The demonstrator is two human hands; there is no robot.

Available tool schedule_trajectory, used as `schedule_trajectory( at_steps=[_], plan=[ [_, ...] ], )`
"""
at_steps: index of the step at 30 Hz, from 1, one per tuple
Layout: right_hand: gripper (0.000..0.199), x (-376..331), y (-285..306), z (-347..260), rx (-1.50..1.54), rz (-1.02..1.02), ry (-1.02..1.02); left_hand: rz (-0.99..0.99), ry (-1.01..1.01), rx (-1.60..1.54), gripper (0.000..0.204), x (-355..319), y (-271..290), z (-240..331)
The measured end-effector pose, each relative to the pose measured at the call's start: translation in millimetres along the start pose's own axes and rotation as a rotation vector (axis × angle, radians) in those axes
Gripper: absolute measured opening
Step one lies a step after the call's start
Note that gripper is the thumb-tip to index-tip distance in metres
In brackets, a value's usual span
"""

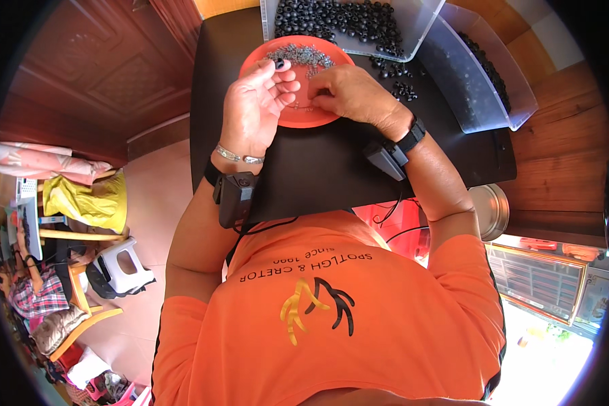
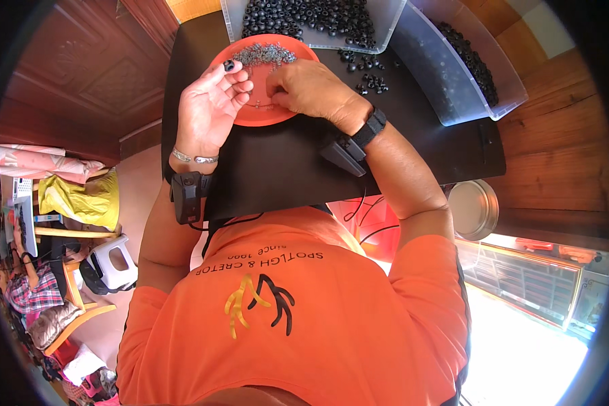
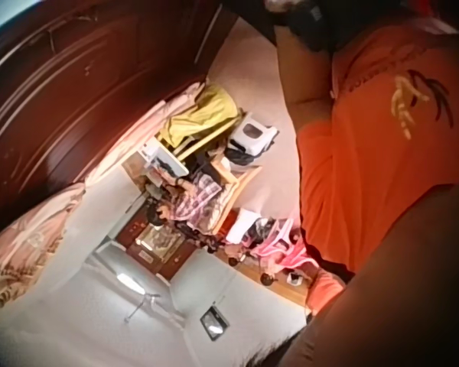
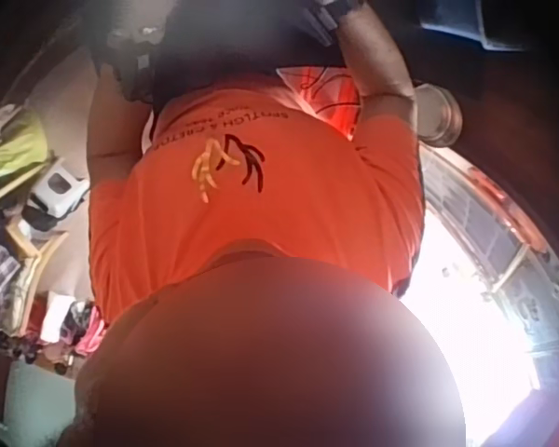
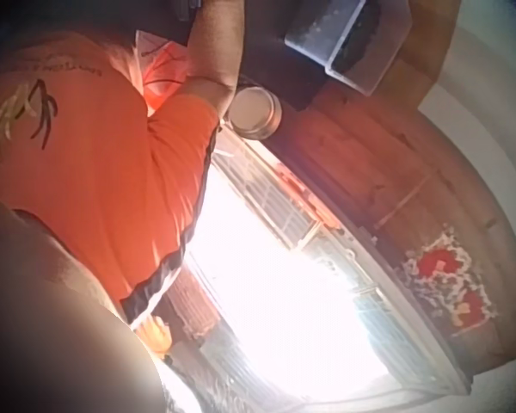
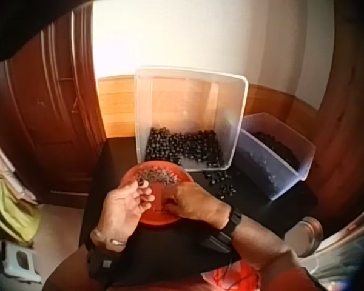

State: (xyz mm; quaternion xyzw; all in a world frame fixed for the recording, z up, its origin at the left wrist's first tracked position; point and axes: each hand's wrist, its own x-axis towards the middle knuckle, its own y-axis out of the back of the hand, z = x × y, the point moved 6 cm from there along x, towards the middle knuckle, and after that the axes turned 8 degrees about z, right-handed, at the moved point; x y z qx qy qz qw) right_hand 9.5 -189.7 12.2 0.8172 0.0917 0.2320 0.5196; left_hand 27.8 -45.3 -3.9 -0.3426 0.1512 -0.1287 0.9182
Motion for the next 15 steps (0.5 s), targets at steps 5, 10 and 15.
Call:
schedule_trajectory(
  at_steps=[5, 10, 15],
  plan=[
    [0.011, 2.2, 29.0, 10.2, 0.717, 0.281, -0.232, -0.021, 0.09, 0.023, 0.02, -5.9, -6.7, -11.1],
    [0.011, 0.8, 41.3, -6.7, 0.81, 0.354, -0.093, -0.082, 0.085, 0.068, 0.017, -7.6, -9.9, -18.1],
    [0.012, -0.2, 37.4, -10.1, 0.8, 0.321, -0.09, -0.072, 0.059, 0.169, 0.015, -11.2, -13.7, -18.8]
  ],
)
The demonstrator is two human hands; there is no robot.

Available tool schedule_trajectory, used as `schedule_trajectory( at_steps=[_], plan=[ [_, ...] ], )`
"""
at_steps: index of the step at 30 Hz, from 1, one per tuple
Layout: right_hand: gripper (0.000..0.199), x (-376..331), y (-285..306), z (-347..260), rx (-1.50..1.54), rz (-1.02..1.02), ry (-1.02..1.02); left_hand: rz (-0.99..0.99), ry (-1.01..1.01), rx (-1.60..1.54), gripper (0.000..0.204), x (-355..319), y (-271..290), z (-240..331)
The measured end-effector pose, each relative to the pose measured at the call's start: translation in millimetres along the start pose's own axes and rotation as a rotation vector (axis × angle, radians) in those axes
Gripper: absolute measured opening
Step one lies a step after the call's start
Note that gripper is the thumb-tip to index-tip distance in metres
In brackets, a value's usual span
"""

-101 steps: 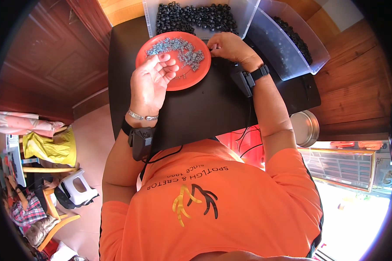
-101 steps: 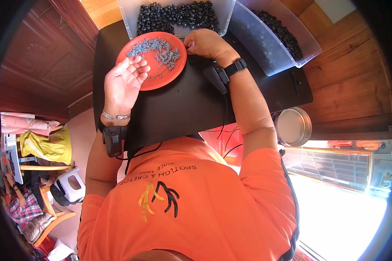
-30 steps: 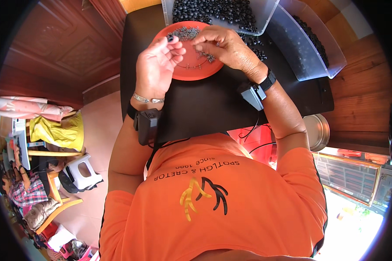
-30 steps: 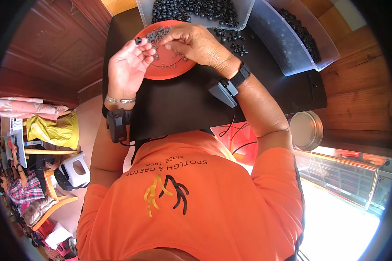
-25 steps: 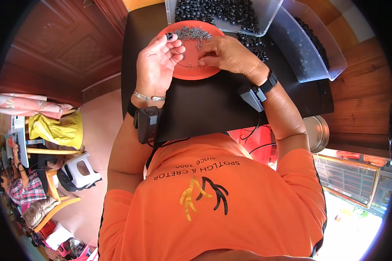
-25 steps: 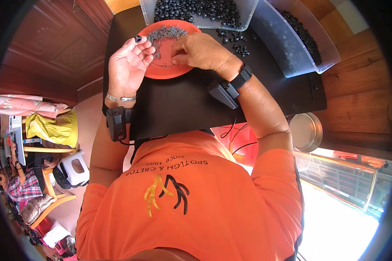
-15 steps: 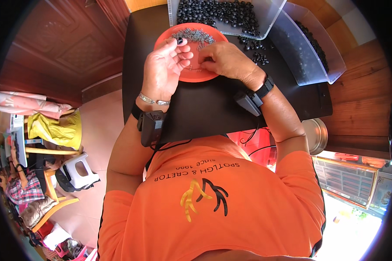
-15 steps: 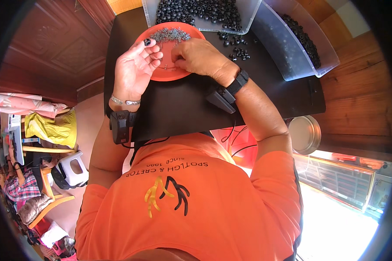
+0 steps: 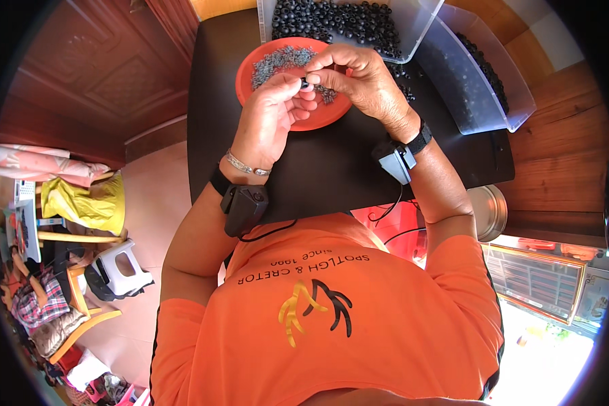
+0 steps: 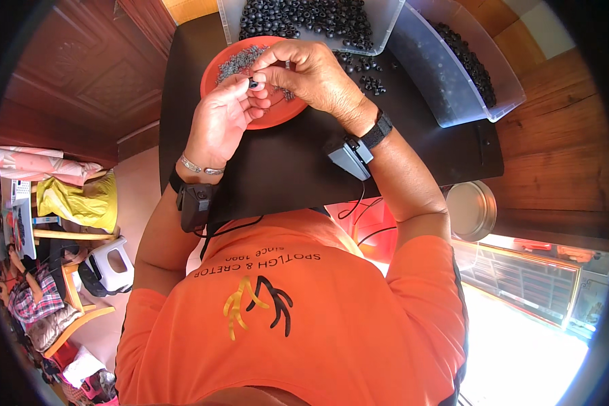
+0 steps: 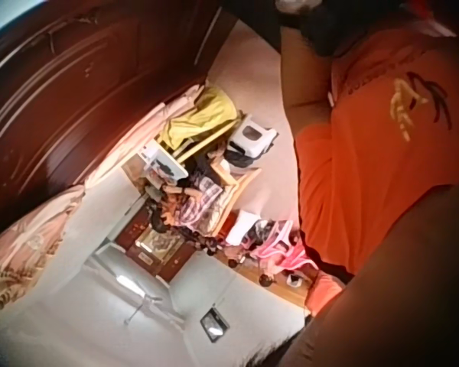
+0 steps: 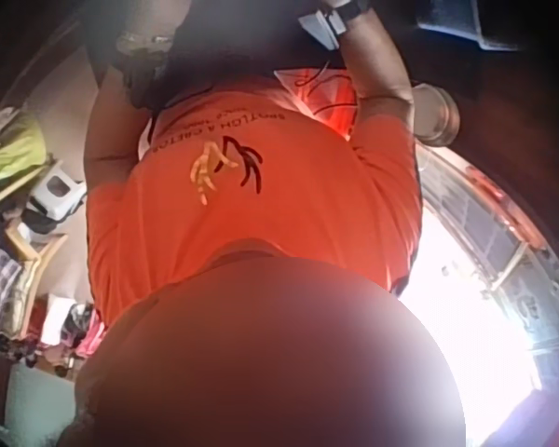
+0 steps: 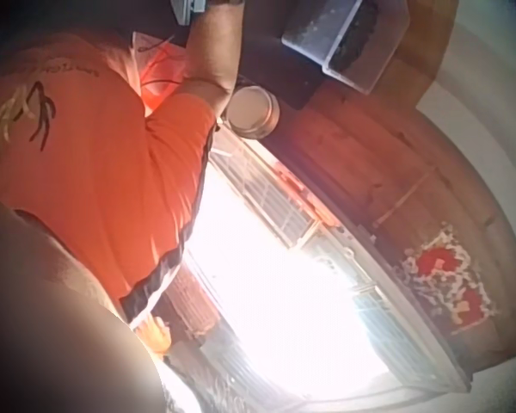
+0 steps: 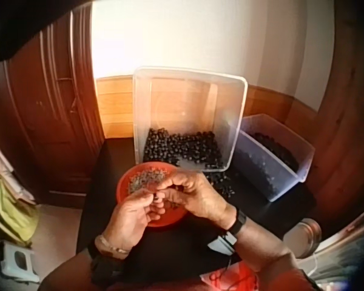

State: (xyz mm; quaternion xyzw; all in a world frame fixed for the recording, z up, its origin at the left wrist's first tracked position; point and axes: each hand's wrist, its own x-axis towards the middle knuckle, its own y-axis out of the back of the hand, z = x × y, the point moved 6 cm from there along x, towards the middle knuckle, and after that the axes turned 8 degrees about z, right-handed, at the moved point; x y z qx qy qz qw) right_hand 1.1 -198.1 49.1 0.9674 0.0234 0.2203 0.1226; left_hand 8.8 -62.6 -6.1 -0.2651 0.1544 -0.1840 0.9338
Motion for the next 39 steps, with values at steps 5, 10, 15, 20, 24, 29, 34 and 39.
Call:
schedule_trajectory(
  at_steps=[5, 10, 15, 20, 24, 29, 34, 39],
  plan=[
    [0.011, -1.6, -3.2, -15.3, -0.162, -0.039, 0.18, -0.066, -0.024, 0.032, 0.012, 2.1, 2.8, -2.8],
    [0.01, -0.3, -3.3, -15.4, -0.103, -0.051, 0.191, -0.076, -0.019, 0.031, 0.013, 0.7, -0.8, -0.8],
    [0.011, -0.2, -2.4, -14.3, -0.046, -0.049, 0.202, -0.101, -0.03, 0.016, 0.014, 1.7, -2.3, 0.1],
    [0.019, -3.7, -11.4, -14.2, -0.069, -0.016, 0.192, -0.149, 0.016, -0.184, 0.014, 3.4, 1.6, -1.8],
    [0.021, -7.6, -17.6, -22.6, -0.278, 0.093, 0.424, -0.077, 0.034, -0.254, 0.017, 5.3, 4.2, 0.6],
    [0.02, -6.6, -14.7, -20.1, -0.164, 0.103, 0.382, -0.156, 0.041, -0.244, 0.019, 3.1, -2.3, 2.6],
    [0.014, -3.0, -8.1, -27.6, -0.252, 0.059, 0.451, -0.189, 0.043, -0.24, 0.018, 5.4, -1.6, 2.4],
    [0.014, 13.6, 68.5, 5.8, -0.54, 0.379, 0.236, -0.114, -0.009, -0.266, 0.014, 9.2, 9.1, 7.7]
  ],
)
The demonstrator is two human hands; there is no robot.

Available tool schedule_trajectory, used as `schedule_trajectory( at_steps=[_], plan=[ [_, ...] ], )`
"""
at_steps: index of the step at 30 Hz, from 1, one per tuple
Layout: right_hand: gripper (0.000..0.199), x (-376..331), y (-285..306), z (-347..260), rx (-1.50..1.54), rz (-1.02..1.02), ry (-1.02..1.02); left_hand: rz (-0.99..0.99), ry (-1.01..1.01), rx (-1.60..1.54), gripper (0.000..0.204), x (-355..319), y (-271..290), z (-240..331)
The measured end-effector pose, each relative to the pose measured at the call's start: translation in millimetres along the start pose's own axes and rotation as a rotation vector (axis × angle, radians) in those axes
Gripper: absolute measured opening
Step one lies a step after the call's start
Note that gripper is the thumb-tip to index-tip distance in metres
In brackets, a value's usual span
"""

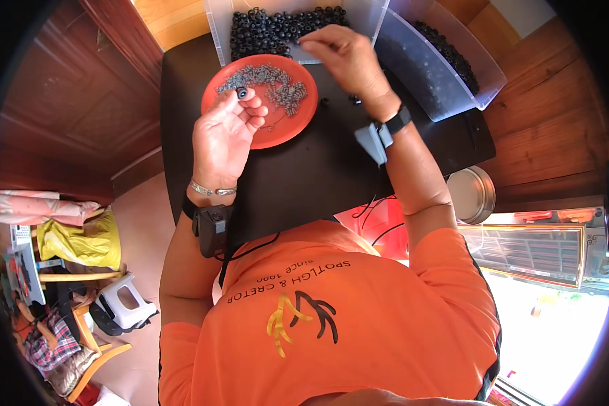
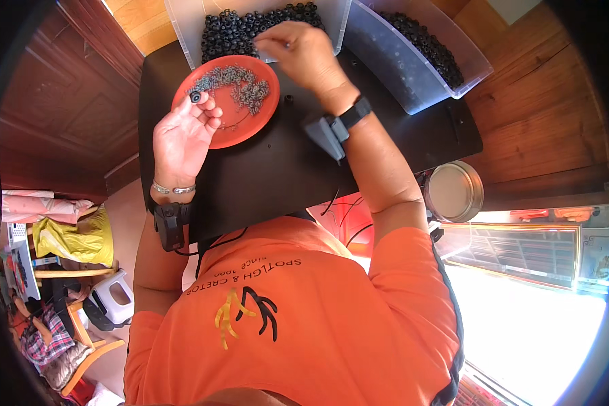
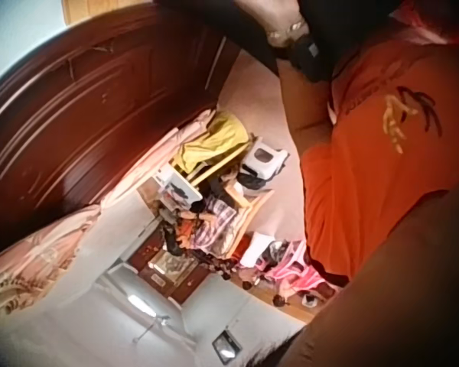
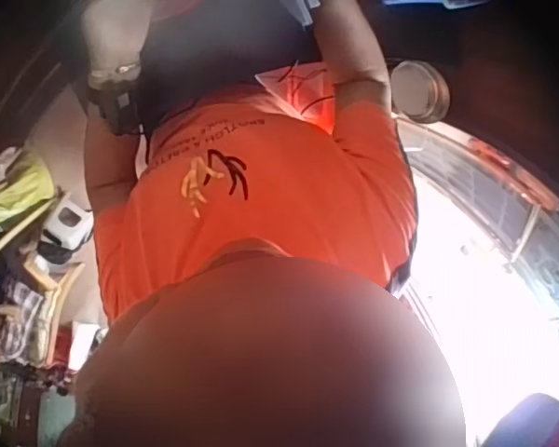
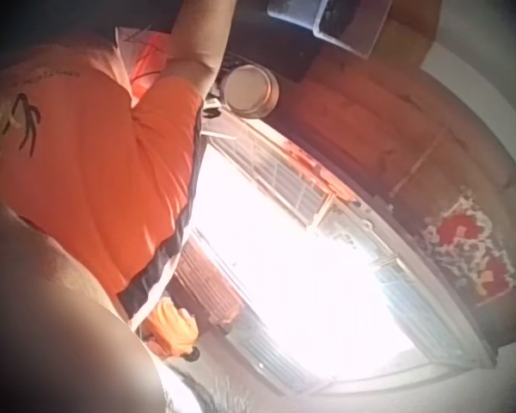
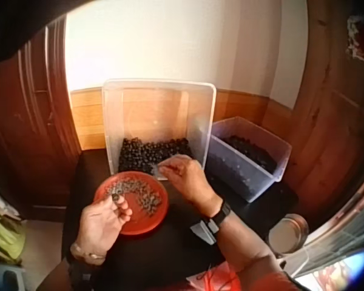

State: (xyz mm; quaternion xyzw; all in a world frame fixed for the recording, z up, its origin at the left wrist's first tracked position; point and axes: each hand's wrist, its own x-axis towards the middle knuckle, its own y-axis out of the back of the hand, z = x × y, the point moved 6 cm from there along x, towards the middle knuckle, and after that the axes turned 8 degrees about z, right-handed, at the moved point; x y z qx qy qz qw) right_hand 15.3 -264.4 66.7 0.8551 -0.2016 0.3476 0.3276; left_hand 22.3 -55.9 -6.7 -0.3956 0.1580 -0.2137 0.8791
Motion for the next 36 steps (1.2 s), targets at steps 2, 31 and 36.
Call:
schedule_trajectory(
  at_steps=[2, 31, 36],
  plan=[
    [0.017, 1.1, 20.3, 32.0, -0.339, -0.001, -0.005, 0.014, -0.017, 0.003, 0.013, -0.3, 0.1, 2.2],
    [0.017, -25.2, -42.2, -4.0, 0.782, -0.485, -0.525, -0.018, 0.043, 0.11, 0.019, -6.2, -10.3, -11.4],
    [0.018, -32.5, -54.6, -16.2, 0.879, -0.443, -0.53, -0.04, 0.066, 0.117, 0.019, -4.4, -9.3, -16.1]
  ],
)
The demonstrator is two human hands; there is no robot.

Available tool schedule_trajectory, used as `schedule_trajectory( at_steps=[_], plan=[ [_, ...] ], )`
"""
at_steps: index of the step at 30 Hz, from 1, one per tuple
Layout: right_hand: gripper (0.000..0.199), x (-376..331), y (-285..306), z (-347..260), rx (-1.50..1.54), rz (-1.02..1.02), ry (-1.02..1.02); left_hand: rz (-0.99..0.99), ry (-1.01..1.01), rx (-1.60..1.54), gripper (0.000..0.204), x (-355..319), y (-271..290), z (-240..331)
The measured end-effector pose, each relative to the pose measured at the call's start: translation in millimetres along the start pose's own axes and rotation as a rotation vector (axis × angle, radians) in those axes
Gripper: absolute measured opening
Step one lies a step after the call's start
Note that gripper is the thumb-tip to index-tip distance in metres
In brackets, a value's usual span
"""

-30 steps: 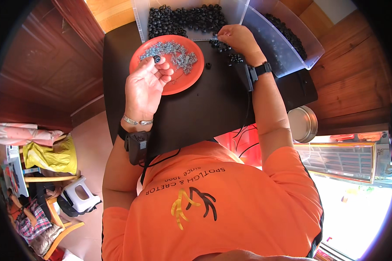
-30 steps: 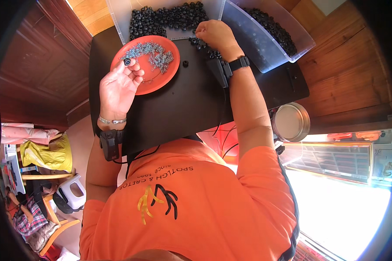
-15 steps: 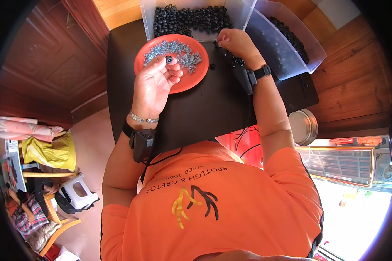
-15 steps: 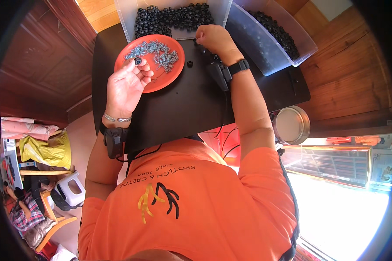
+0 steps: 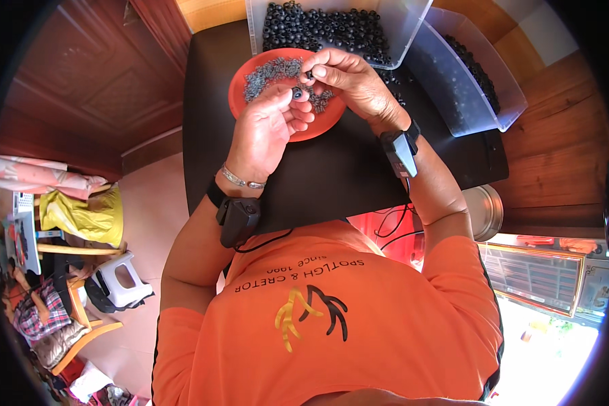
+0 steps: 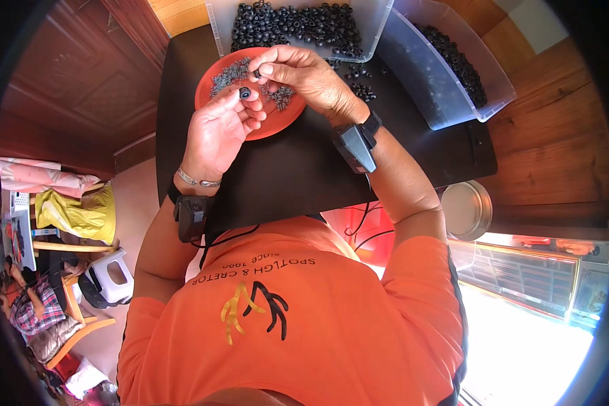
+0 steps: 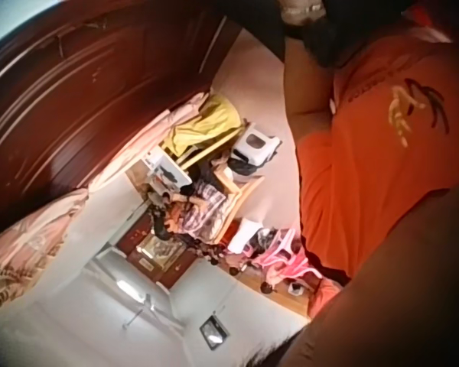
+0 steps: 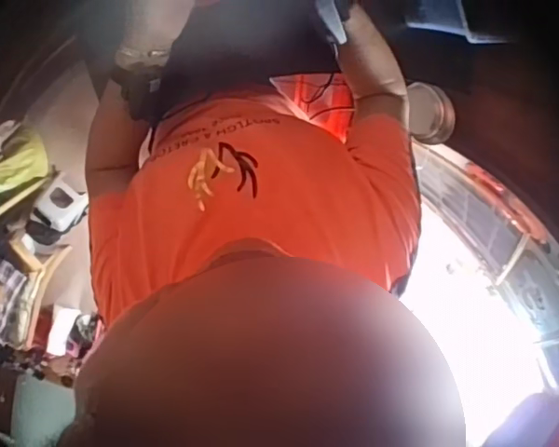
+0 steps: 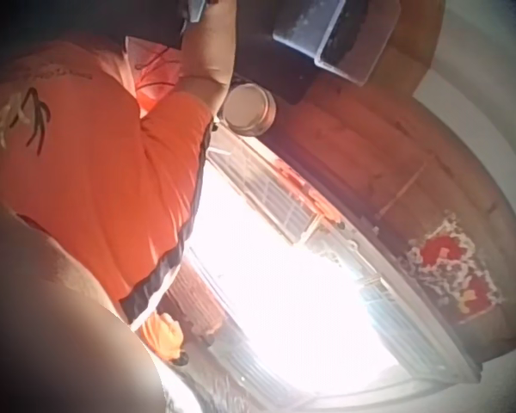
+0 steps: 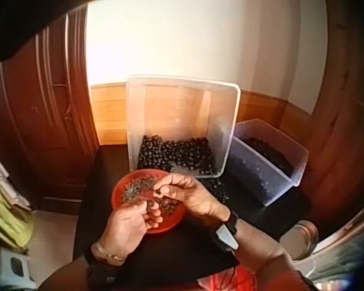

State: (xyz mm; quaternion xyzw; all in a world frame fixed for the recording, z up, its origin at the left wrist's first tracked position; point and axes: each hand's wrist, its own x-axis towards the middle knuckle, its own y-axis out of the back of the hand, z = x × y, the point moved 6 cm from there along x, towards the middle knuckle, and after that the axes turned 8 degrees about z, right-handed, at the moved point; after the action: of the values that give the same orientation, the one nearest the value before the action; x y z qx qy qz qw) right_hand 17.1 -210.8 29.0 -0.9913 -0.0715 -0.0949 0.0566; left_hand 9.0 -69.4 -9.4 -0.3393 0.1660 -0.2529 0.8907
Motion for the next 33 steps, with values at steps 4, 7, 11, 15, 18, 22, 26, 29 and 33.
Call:
schedule_trajectory(
  at_steps=[4, 7, 11, 15, 18, 22, 26, 29, 33],
  plan=[
    [0.017, -2.5, -9.5, 0.8, 0.041, -0.027, 0.071, -0.014, -0.006, -0.007, 0.019, -1.6, -2.1, -1.3],
    [0.016, -4.2, -14.6, -3.7, 0.055, -0.035, 0.062, -0.013, -0.002, -0.026, 0.019, -2.4, -3.5, -0.7],
    [0.016, -6.0, -17.7, -6.5, 0.06, -0.03, 0.077, -0.022, 0.03, -0.057, 0.019, -1.9, -3.0, -1.6],
    [0.017, -6.4, -21.0, -7.8, 0.0, -0.028, 0.173, -0.051, 0.037, -0.092, 0.017, -1.2, -4.1, -2.3],
    [0.017, -5.8, -22.2, -7.6, 0.001, -0.025, 0.198, -0.047, -0.001, -0.054, 0.018, -1.0, -2.5, -0.8],
    [0.017, -6.9, -24.0, -6.6, -0.027, -0.031, 0.179, -0.026, -0.001, -0.05, 0.018, -1.8, -3.0, -0.3],
    [0.017, -6.7, -23.2, -4.6, -0.027, -0.039, 0.191, -0.05, -0.008, -0.061, 0.017, -1.0, -3.5, 0.9],
    [0.018, -9.4, -24.0, -5.7, -0.008, -0.06, 0.138, -0.065, -0.008, -0.078, 0.017, -0.5, -1.1, 2.4],
    [0.027, -14.7, -34.4, -11.5, -0.079, -0.021, 0.201, 0.002, -0.019, -0.124, 0.019, -0.5, 0.0, 3.8]
  ],
)
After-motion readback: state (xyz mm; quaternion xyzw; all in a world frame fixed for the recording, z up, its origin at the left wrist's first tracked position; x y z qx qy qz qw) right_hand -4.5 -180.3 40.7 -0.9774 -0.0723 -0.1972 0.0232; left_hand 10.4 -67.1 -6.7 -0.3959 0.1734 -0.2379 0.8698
